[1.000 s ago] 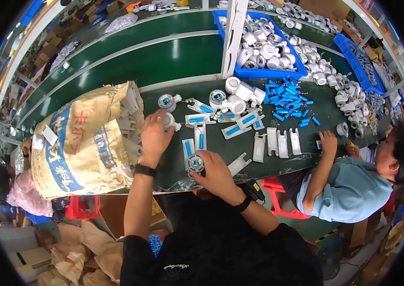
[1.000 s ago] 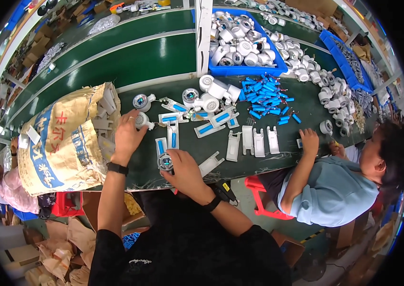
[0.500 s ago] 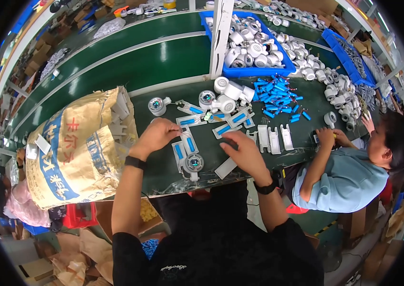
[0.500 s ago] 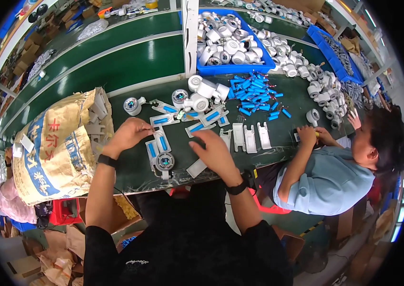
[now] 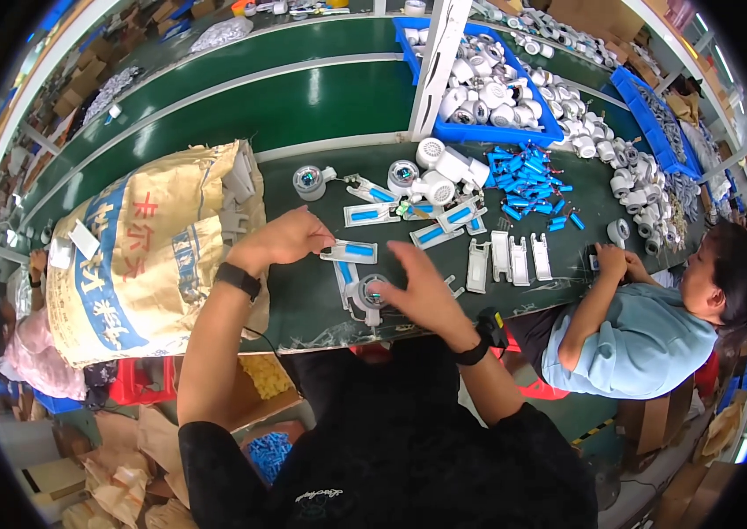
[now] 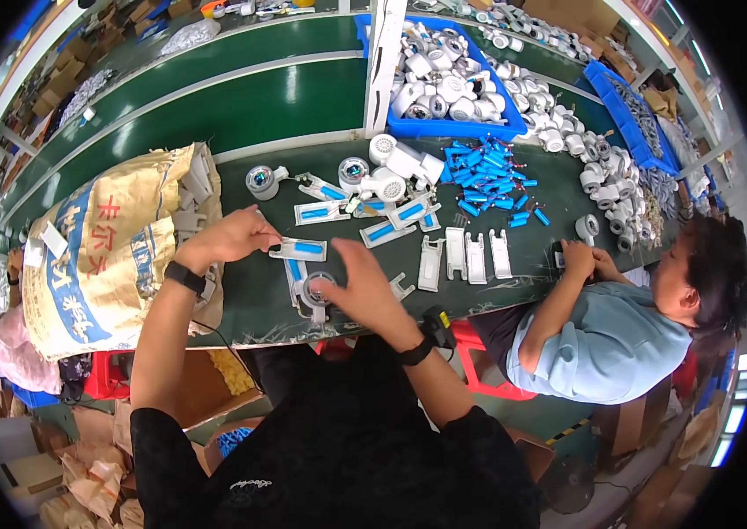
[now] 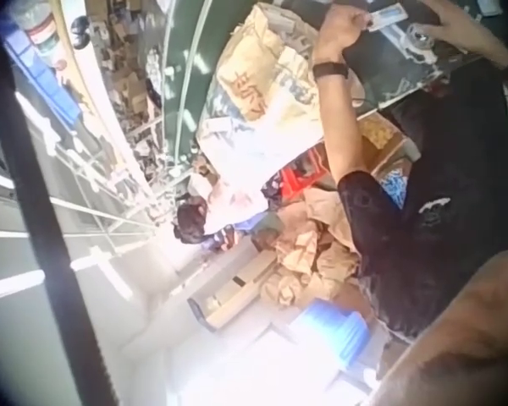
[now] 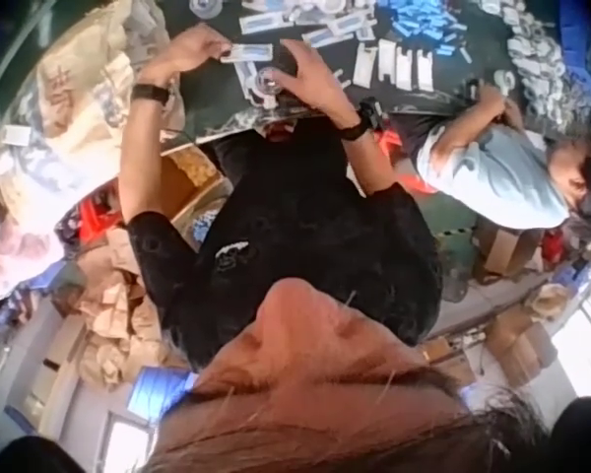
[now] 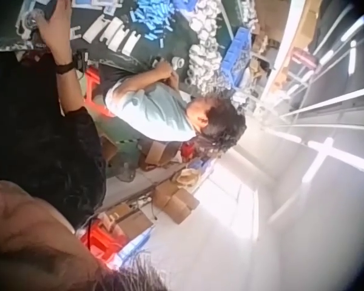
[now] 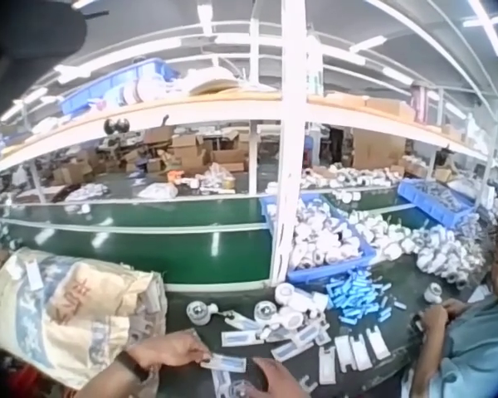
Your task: The person peels a yellow backing from a plastic component, presses it onto the component, and then inserts a battery and the component into a camera housing.
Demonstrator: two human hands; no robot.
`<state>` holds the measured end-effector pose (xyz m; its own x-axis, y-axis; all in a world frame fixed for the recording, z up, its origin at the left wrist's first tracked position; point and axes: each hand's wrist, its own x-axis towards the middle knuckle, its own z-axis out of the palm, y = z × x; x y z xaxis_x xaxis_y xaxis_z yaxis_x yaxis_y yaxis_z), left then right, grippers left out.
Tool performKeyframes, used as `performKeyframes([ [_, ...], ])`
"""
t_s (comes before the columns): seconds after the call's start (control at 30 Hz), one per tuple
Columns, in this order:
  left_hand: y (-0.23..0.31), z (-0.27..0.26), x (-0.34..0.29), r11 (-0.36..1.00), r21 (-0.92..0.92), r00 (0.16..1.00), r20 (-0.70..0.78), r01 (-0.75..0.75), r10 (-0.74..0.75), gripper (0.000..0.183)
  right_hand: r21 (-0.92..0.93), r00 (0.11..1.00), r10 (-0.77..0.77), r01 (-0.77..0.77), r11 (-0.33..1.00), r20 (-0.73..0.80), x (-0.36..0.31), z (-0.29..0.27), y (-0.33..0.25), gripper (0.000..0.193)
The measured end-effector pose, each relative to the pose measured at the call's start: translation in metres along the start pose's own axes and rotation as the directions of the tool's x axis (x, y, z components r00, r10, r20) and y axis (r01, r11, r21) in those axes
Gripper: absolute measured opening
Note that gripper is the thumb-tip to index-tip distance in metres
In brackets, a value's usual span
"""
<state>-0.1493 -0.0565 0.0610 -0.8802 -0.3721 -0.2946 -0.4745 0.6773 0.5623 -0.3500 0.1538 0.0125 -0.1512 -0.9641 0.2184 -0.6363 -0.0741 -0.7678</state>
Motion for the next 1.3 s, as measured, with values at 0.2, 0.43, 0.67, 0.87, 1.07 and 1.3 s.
performKeyframes([
  [0.2, 0.004, -0.001, -0.019, 0.852, -0.518, 0.980, -0.112, 0.082, -0.162, 0.029, -0.067, 0.978, -0.067, 0.055, 0.996, -0.195, 0.080, -0.043, 0.023, 0.028],
  [0.43, 0.022, -0.042, -0.032, 0.702, -0.712, 0.913, -0.265, 0.030, -0.309, 0.028, -0.117, 0.967, -0.252, 0.256, 0.960, 0.049, 0.179, 0.013, 0.028, 0.030],
  [0.67, 0.003, -0.148, -0.003, 0.721, -0.683, 0.819, -0.476, -0.115, -0.320, 0.023, -0.297, 0.926, -0.183, 0.285, 0.911, 0.329, 0.221, 0.039, 0.056, 0.038],
  [0.87, -0.098, -0.177, 0.077, 0.692, -0.689, 0.735, -0.581, -0.215, -0.350, 0.024, -0.213, 0.860, -0.177, 0.310, 0.927, 0.478, 0.238, 0.034, 0.079, 0.034],
  [1.07, -0.198, -0.152, 0.157, 0.683, -0.722, 0.639, -0.578, -0.111, -0.507, 0.023, -0.123, 0.830, -0.181, 0.286, 0.950, 0.528, 0.243, 0.031, 0.077, 0.028],
  [1.3, -0.252, -0.149, 0.210, 0.606, -0.778, 0.676, -0.536, -0.163, -0.506, 0.022, -0.177, 0.917, -0.166, 0.243, 0.954, 0.364, 0.231, 0.035, 0.068, 0.011],
])
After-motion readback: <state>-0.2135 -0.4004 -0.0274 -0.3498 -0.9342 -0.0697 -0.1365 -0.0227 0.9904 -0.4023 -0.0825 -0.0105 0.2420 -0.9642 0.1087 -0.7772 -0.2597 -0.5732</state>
